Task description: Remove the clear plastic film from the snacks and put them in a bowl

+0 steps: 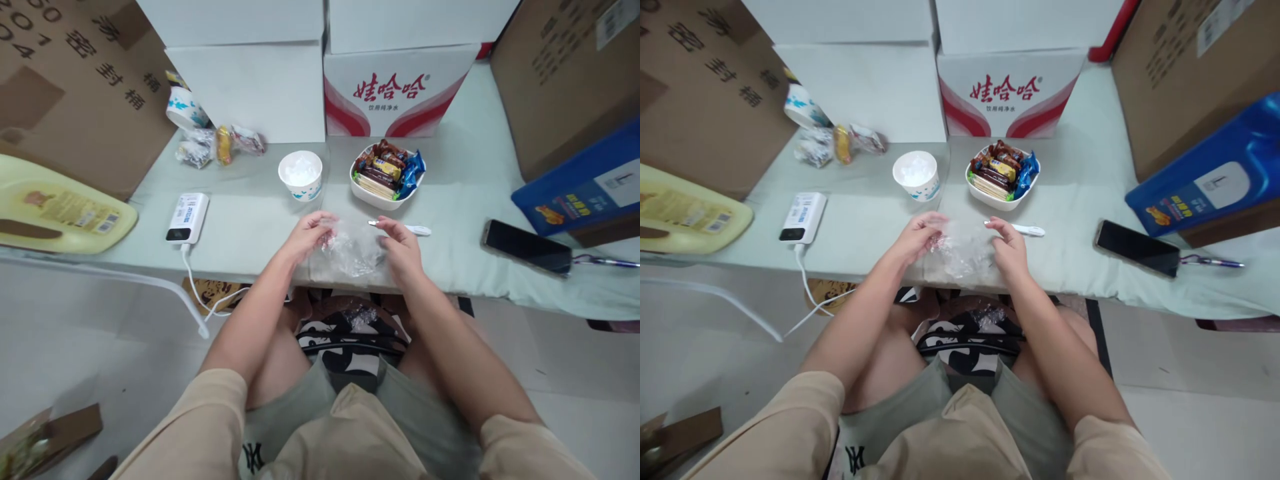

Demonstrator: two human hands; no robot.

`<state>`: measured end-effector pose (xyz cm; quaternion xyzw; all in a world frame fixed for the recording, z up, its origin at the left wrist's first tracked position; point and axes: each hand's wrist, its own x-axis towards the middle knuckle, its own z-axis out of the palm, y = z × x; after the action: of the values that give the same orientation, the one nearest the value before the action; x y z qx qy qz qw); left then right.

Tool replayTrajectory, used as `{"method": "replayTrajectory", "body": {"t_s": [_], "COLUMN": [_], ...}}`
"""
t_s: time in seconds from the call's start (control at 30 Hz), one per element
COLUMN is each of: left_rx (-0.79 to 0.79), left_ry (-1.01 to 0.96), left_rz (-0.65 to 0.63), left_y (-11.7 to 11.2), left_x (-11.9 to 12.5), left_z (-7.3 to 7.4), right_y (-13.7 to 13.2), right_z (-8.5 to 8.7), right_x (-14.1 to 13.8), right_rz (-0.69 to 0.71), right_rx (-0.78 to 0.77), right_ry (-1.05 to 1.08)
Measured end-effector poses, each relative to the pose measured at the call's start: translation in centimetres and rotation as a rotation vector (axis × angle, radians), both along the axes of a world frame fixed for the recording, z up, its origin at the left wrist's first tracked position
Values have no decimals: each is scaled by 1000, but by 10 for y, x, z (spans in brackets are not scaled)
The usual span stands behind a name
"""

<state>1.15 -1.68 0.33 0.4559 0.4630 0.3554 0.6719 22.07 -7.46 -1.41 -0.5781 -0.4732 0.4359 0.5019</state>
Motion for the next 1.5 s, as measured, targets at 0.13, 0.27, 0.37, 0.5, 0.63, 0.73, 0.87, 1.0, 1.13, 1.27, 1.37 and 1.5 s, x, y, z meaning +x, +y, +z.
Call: {"method": "replayTrajectory", "body": {"t_s": [0.13,0.27,0.37,0.5,0.63,0.73,0.87,1.0,1.13,1.27,1.37,1.5], "left_rx": [95,102,43,130,178,163,90,-96,-153,-63,-144,-148], "left_ry": [76,48,-13,166,129,-34,-178,-261,-125,-139,-171,-85], "left_rz": [-107,-369,-484,-321,-190,-157,-33,-16,-85,22,-50,-125], "left_y": [11,16,21,18,12,10,10,9,7,8,8,6], "left_x": [-6,-24,-31,-22,-13,-15,-23,-21,-9,1,5,9], "left_z": [-4,3,5,0,-3,2,12,14,4,1,4,5], "right_y": [1,3,5,2,0,5,9,8,9,10,9,9], "right_z": [6,10,3,-1,3,4,6,10,8,5,6,8], "right_x": [7,9,6,0,0,0,-6,-11,-10,-7,-6,-5], "right_rz": [95,407,554,513,320,214,346,229,89,152,117,156], "right_rx": [168,204,231,269,314,175,-124,-146,-84,-117,-74,-104], "right_ry": [22,-461,-780,-913,-619,-239,47,79,87,104,22,121]}}
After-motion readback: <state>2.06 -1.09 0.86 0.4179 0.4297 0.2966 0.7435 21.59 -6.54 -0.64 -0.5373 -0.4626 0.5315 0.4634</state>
